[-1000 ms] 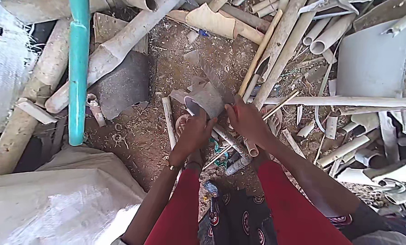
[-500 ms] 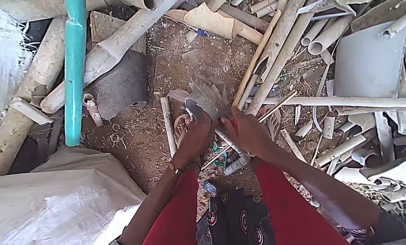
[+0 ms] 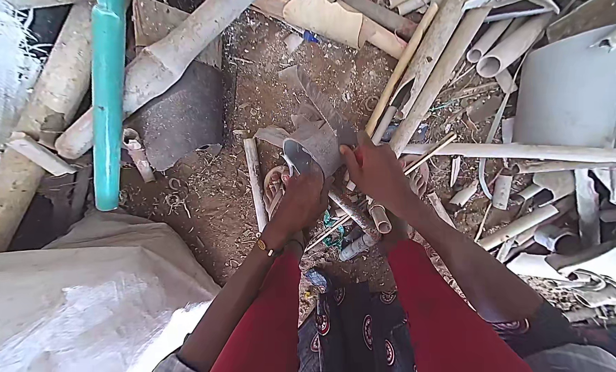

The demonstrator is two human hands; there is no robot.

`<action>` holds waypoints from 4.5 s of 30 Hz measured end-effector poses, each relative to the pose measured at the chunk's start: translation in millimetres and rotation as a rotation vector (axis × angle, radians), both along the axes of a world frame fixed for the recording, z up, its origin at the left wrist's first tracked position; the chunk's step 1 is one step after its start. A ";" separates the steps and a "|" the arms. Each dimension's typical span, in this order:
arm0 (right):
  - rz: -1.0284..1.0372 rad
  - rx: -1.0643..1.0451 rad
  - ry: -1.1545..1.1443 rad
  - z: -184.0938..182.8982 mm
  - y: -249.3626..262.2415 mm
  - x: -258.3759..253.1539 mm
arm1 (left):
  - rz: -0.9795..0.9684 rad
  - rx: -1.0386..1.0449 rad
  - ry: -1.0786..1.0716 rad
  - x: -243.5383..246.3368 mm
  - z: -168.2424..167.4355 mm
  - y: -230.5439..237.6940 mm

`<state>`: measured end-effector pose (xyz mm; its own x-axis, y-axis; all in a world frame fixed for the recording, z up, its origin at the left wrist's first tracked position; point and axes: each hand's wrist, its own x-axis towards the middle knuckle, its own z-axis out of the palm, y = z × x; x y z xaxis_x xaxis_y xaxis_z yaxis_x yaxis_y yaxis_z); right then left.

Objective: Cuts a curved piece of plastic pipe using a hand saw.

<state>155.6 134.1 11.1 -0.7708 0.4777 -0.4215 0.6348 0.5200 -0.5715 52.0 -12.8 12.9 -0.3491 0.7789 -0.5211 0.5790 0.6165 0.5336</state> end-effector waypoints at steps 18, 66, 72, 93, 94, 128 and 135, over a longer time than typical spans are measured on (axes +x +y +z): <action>0.074 0.102 -0.028 11.2 1.9 0.3 | -0.098 -0.093 0.075 3.6 3.9 5.9; 0.006 0.083 0.055 -9.6 -18.8 1.6 | 0.133 0.145 -0.187 -27.8 -19.6 0.1; -0.044 0.063 -0.049 -13.4 -4.9 4.6 | 0.123 0.149 -0.206 -26.8 -18.8 0.7; 0.154 0.208 -0.073 15.1 -0.9 25.8 | 0.830 0.291 -0.251 -13.4 -29.5 15.3; 0.190 0.208 -0.086 22.8 -5.9 25.8 | 0.842 0.292 -0.243 -13.5 -29.4 13.4; 0.129 0.071 -0.272 -8.7 7.0 48.6 | 1.448 0.324 -0.953 -23.9 -56.1 4.6; 0.273 0.164 0.097 13.4 -15.5 94.7 | 1.497 0.356 -0.969 -19.1 -61.7 4.3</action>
